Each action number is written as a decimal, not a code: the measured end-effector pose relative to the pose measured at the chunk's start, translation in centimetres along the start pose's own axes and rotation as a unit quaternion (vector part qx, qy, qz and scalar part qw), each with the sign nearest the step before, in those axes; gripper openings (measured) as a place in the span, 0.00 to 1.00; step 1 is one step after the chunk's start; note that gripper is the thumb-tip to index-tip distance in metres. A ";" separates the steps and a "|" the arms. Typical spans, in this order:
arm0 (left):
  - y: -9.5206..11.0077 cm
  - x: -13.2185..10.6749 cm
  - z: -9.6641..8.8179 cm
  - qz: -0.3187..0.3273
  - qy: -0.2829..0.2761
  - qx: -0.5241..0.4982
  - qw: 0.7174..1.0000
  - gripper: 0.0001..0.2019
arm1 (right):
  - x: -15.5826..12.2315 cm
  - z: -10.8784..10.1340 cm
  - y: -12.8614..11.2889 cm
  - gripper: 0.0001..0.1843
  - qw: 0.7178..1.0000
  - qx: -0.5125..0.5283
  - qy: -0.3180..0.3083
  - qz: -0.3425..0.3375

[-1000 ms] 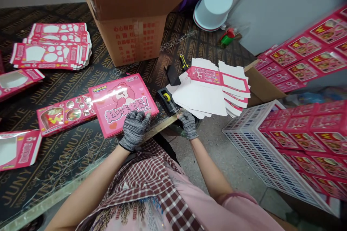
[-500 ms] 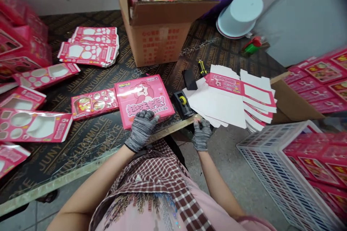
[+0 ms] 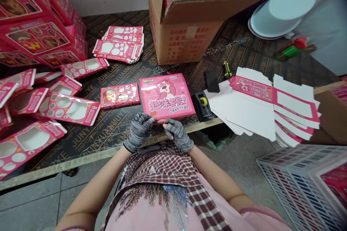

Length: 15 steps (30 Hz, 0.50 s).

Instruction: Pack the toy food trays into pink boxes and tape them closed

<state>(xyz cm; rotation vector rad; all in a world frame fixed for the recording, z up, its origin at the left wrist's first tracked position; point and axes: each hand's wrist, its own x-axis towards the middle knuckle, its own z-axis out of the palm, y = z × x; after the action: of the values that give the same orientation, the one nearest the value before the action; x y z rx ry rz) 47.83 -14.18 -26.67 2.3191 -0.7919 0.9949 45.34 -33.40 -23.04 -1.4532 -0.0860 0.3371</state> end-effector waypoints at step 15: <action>0.5 2.0 0.7 -0.005 -0.065 0.009 0.998 0.16 | 1.0 -0.1 1.8 0.22 0.992 -0.121 0.035 0.010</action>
<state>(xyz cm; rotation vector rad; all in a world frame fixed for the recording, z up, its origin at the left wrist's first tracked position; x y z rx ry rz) 48.93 -15.63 -25.50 2.4193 -0.8243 0.8577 46.01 -33.05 -24.95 -1.7047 -0.0583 0.2991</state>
